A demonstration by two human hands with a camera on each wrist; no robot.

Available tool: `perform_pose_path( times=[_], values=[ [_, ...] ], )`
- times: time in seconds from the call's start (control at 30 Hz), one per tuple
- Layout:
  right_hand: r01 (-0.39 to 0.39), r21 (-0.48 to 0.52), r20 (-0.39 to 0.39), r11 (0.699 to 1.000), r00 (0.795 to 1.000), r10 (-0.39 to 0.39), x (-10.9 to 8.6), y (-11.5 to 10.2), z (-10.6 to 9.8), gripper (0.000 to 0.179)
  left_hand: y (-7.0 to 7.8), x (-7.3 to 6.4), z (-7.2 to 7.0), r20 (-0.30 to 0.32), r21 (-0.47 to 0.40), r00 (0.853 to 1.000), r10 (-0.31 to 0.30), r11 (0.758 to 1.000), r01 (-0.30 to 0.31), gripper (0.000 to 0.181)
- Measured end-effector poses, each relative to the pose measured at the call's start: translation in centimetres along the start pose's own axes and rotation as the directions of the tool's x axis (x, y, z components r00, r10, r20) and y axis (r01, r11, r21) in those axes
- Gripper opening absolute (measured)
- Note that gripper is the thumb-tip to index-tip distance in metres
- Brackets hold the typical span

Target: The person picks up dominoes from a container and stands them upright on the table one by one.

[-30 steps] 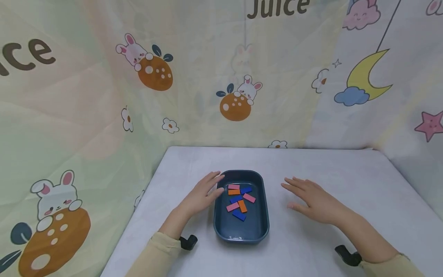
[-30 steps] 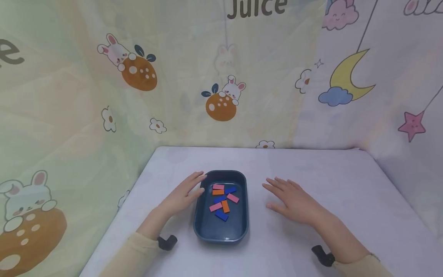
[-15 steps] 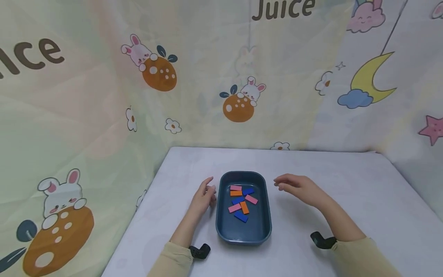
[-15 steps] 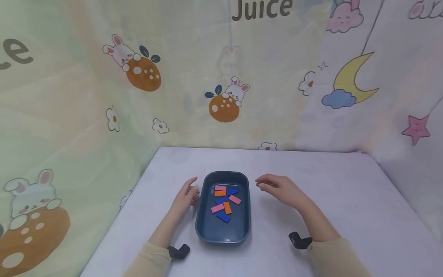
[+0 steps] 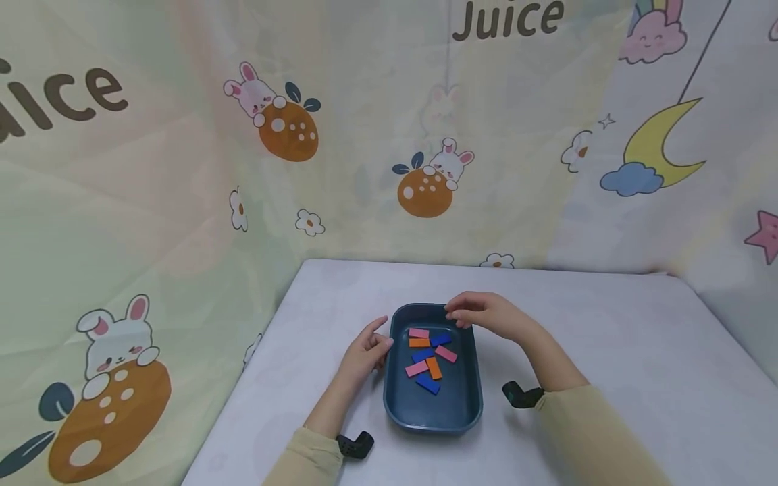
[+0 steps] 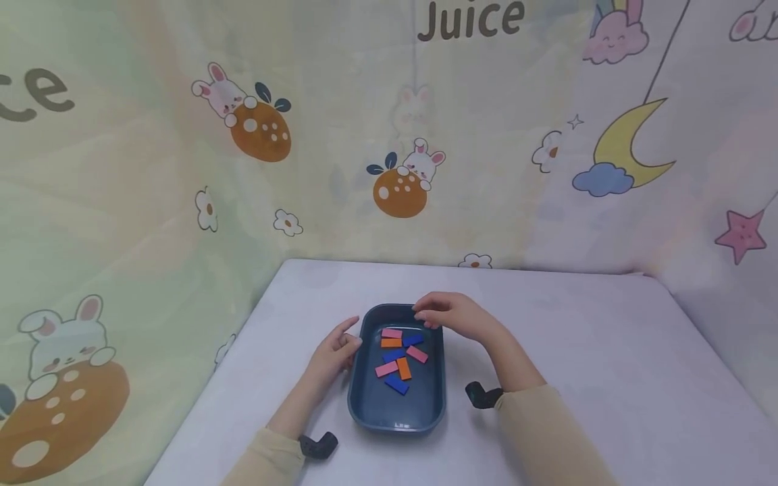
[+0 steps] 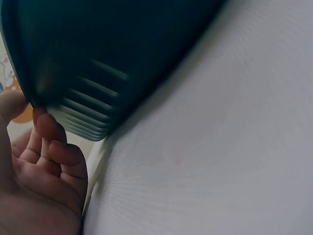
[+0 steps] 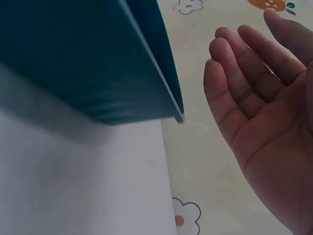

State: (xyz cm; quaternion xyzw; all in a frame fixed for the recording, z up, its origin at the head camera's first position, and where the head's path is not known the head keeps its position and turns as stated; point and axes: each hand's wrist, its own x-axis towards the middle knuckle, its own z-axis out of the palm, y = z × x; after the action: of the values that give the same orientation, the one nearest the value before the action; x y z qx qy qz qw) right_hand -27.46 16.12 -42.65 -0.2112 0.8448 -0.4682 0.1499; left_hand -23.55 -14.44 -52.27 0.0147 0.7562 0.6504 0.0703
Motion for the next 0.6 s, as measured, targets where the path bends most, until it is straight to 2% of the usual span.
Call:
perform_pose_path(
  times=[0.13, 0.33, 0.47, 0.6],
  values=[
    [0.008, -0.017, 0.048, 1.0, 0.999, -0.007, 1.6, -0.5, 0.9, 0.035, -0.2, -0.2, 0.0, 0.012, 0.018, 1.0, 0.012, 1.0, -0.012, 0.055],
    [-0.007, -0.111, 0.111, 0.994, 0.994, 0.019, 3.9, -1.3, 2.3, 0.033, -0.2, -0.4, -0.1, 0.026, 0.027, 0.999, 0.026, 0.999, -0.027, 0.052],
    [-0.063, -0.196, 0.123, 0.979, 0.988, 0.088, 5.4, -1.7, 3.4, 0.028, -0.3, -0.2, -0.2, 0.037, 0.023, 0.999, 0.03, 0.999, -0.03, 0.052],
    [-0.154, -0.255, 0.093, 0.955, 0.979, 0.183, 6.5, -1.6, 4.9, 0.025, -0.4, 0.0, -0.2, 0.051, 0.024, 0.998, 0.036, 0.999, -0.037, 0.051]
  ],
)
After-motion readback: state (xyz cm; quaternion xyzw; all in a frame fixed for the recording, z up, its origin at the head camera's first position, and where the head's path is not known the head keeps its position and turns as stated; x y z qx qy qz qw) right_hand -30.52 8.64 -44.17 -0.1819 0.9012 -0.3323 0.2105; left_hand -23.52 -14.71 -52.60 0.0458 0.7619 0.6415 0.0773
